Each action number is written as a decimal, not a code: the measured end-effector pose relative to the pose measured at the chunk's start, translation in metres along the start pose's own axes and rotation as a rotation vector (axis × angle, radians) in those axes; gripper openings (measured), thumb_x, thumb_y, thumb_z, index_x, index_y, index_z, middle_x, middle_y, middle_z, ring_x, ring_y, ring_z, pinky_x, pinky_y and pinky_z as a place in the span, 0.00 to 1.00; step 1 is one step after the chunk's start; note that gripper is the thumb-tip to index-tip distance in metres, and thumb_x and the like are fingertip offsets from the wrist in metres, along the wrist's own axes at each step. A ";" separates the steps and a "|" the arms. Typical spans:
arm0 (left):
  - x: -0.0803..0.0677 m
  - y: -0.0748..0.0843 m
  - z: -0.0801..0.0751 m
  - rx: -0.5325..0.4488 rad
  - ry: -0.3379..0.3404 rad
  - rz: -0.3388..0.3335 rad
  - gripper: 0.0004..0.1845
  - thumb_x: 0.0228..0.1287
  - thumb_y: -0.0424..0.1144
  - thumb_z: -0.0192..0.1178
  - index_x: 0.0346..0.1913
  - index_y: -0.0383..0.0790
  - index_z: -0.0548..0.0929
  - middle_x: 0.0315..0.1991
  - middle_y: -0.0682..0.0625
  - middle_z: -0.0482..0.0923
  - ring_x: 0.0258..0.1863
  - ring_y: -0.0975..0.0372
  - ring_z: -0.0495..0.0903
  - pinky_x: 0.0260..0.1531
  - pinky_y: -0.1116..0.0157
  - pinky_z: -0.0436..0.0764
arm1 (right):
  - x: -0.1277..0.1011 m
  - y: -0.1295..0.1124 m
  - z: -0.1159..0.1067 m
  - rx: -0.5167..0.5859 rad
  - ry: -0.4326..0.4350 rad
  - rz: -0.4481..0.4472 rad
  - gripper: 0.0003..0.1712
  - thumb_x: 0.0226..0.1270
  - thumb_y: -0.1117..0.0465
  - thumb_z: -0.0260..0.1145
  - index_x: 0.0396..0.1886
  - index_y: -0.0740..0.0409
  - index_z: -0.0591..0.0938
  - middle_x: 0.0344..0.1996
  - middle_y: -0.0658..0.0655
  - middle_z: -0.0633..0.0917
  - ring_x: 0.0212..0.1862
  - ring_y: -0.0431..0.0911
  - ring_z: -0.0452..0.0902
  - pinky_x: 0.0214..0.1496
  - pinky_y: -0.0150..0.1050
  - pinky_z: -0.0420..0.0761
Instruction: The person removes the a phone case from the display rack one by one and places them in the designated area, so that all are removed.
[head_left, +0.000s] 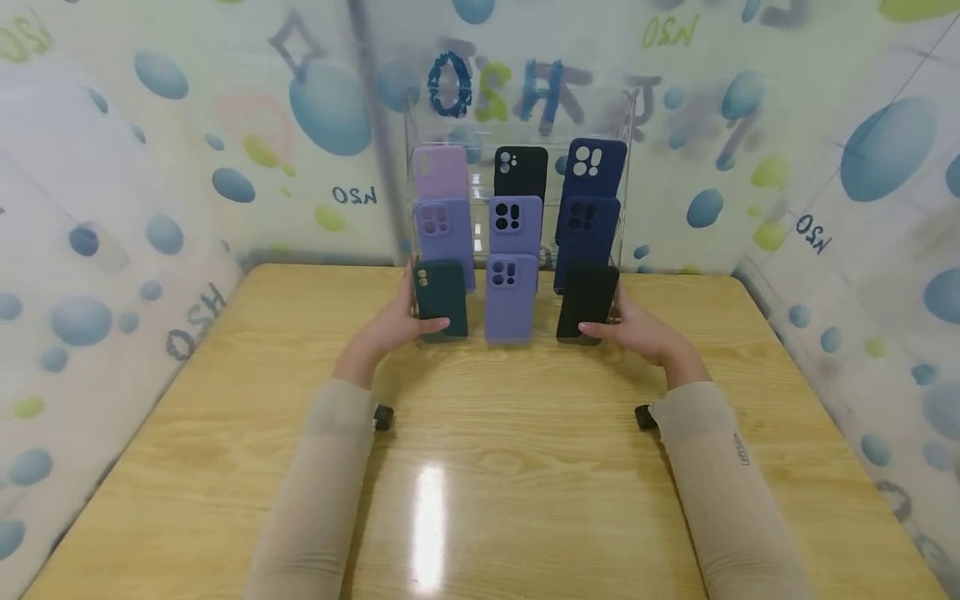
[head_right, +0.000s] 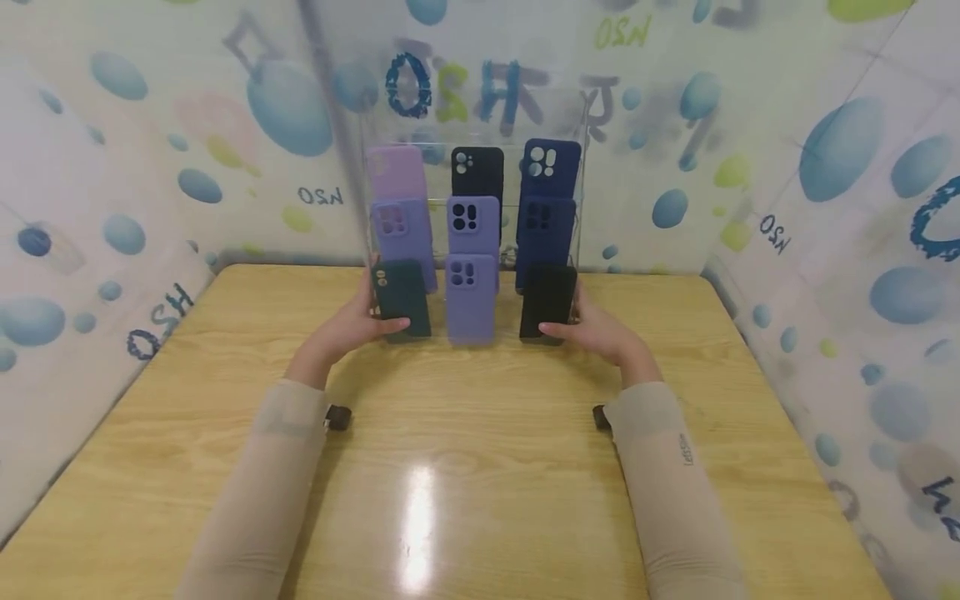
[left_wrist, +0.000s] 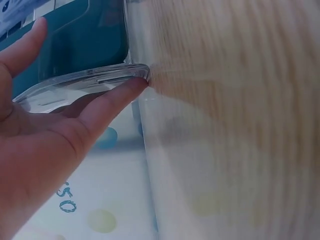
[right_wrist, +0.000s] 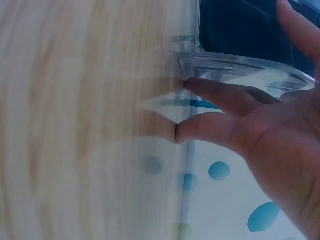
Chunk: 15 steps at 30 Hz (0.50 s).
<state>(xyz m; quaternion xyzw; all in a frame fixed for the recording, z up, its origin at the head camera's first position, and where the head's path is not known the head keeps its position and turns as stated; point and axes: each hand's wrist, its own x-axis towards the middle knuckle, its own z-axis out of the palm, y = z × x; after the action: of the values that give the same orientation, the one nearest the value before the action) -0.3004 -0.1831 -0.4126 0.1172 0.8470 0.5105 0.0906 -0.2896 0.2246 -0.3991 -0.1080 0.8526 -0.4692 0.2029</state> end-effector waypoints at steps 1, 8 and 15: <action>0.000 -0.001 0.000 0.016 0.004 0.005 0.68 0.58 0.40 0.71 0.74 0.66 0.19 0.79 0.53 0.19 0.78 0.46 0.39 0.77 0.46 0.46 | -0.002 -0.004 0.001 0.004 0.001 -0.002 0.65 0.66 0.46 0.67 0.77 0.40 0.24 0.79 0.58 0.40 0.79 0.60 0.41 0.76 0.64 0.52; -0.006 0.005 -0.001 0.030 -0.009 -0.007 0.67 0.58 0.44 0.71 0.73 0.70 0.20 0.80 0.45 0.26 0.76 0.42 0.50 0.72 0.43 0.61 | 0.003 0.005 0.003 0.000 0.031 -0.042 0.64 0.64 0.43 0.68 0.77 0.36 0.27 0.79 0.57 0.44 0.79 0.58 0.44 0.76 0.63 0.55; -0.008 0.006 0.001 0.078 0.002 -0.079 0.66 0.59 0.48 0.70 0.69 0.78 0.18 0.79 0.51 0.20 0.78 0.45 0.42 0.75 0.46 0.55 | 0.008 0.014 0.005 -0.038 0.061 -0.068 0.64 0.62 0.40 0.69 0.76 0.30 0.27 0.79 0.54 0.41 0.79 0.56 0.41 0.76 0.64 0.52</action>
<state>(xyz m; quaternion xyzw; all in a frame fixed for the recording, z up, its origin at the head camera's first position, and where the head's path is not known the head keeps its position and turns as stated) -0.2922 -0.1816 -0.4074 0.0866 0.8704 0.4732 0.1051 -0.2943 0.2251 -0.4151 -0.1265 0.8631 -0.4625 0.1586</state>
